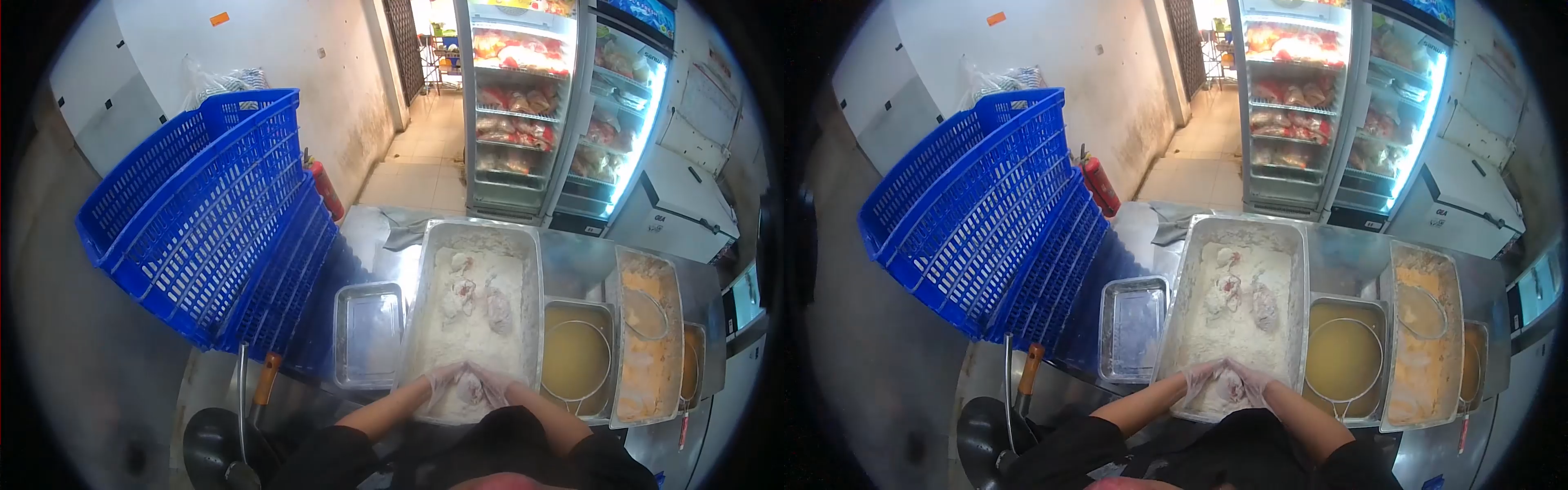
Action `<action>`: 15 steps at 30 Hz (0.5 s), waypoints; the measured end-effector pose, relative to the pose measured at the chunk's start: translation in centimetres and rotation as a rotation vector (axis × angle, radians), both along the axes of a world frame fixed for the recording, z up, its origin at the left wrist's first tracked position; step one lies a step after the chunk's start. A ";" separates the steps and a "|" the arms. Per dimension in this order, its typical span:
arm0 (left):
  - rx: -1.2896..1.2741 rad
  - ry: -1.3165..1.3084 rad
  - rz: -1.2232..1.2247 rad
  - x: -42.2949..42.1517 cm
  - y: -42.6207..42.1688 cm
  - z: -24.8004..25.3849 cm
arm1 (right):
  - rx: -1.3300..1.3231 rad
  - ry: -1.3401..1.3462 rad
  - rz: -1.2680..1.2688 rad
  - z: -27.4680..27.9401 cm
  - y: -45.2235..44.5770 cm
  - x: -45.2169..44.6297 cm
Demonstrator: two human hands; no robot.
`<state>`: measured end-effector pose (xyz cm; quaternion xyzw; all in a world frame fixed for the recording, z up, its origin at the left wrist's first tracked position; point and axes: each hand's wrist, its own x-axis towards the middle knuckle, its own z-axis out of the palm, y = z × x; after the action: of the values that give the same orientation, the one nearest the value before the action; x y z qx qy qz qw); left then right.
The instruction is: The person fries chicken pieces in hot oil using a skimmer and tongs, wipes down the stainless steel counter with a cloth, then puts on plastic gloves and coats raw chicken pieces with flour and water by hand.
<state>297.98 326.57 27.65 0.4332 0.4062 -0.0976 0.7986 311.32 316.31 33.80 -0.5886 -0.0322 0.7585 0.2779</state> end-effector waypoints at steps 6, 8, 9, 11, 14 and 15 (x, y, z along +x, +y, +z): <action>-0.250 -0.209 0.145 0.8 2.1 -1.6 | 0.381 -0.073 -0.183 0.5 -0.3 0.6; -0.201 -0.258 0.175 1.1 2.8 -3.4 | 0.462 -0.229 -0.121 -0.7 -0.1 2.2; -0.267 -0.287 0.215 1.2 3.6 -6.6 | 0.541 -0.381 -0.046 -1.0 0.0 2.7; -0.334 -0.320 0.260 1.2 4.0 -6.9 | 0.601 -0.382 -0.178 -0.7 0.9 3.0; -0.090 -0.148 0.324 0.6 4.7 -0.2 | 0.674 -0.440 -0.345 2.6 1.6 3.0; 0.014 -0.253 0.377 0.5 4.9 0.3 | 0.694 -0.500 -0.382 4.5 1.8 2.9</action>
<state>298.47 331.49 27.92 0.3639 0.3771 0.1112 0.8444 314.22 318.12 38.26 -0.6210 -0.2409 0.4728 0.5768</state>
